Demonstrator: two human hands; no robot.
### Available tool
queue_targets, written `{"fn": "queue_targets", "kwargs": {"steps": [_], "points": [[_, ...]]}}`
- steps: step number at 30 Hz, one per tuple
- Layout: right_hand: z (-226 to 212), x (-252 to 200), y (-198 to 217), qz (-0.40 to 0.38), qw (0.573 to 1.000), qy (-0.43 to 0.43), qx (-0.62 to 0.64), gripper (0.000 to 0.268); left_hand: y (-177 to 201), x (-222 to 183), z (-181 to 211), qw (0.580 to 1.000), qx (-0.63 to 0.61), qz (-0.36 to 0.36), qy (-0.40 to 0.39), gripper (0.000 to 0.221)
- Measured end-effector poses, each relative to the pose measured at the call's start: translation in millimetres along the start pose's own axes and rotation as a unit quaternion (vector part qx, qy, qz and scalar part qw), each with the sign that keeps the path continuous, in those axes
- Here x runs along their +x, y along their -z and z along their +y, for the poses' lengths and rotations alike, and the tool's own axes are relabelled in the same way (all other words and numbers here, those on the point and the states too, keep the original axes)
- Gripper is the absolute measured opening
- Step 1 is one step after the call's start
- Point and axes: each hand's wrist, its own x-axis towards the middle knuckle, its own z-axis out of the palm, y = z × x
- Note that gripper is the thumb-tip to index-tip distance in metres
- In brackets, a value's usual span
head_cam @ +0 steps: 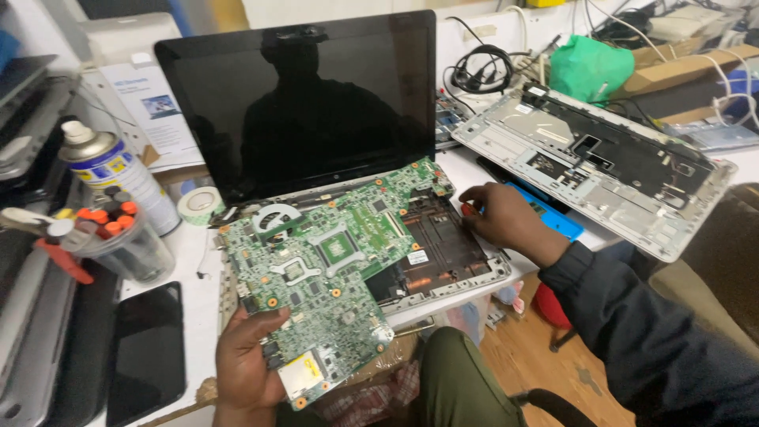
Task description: The person uses a blue plastic pry tool to disconnect cables and loosen components on a laptop motherboard. They then use an orange screwdriver to unscrew the motherboard from the chassis and lift it out, holding it up to inspect both sides.
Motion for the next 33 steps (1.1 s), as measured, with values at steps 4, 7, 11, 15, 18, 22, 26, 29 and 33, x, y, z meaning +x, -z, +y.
{"fn": "queue_targets", "kwargs": {"steps": [4,7,11,15,18,22,26,29,33], "points": [[12,11,-11,0.020,0.997,0.055,-0.056,0.042,-42,-45,67,0.969,-0.198,-0.112,0.097,0.052],[-1,-2,-4,0.176,0.976,0.123,0.026,0.036,-44,-46,67,0.960,-0.220,-0.136,0.105,0.055],[-57,-43,-5,0.017,0.768,0.025,0.640,0.031,26,22,-50,0.930,0.152,-0.146,-0.300,0.020],[-76,-65,-49,-0.052,0.684,0.008,0.728,0.043,23,20,-49,0.952,0.104,-0.149,-0.248,0.013],[-79,-70,-56,-0.067,0.638,0.026,0.767,0.033,30,24,-59,0.962,0.112,-0.158,-0.191,0.018],[-60,-70,-61,-0.104,0.656,0.061,0.745,0.035,41,31,-60,0.903,0.174,-0.246,-0.305,0.018],[-54,-72,-63,-0.108,0.643,0.043,0.757,0.021,36,22,-41,0.870,0.174,-0.291,-0.357,0.026],[-58,-76,-62,-0.067,0.669,0.036,0.740,0.031,15,3,-8,0.967,0.083,-0.224,-0.086,0.012],[-57,-75,-63,-0.051,0.676,0.045,0.734,0.031,-7,-21,31,0.972,0.066,-0.223,0.041,0.088]]}}
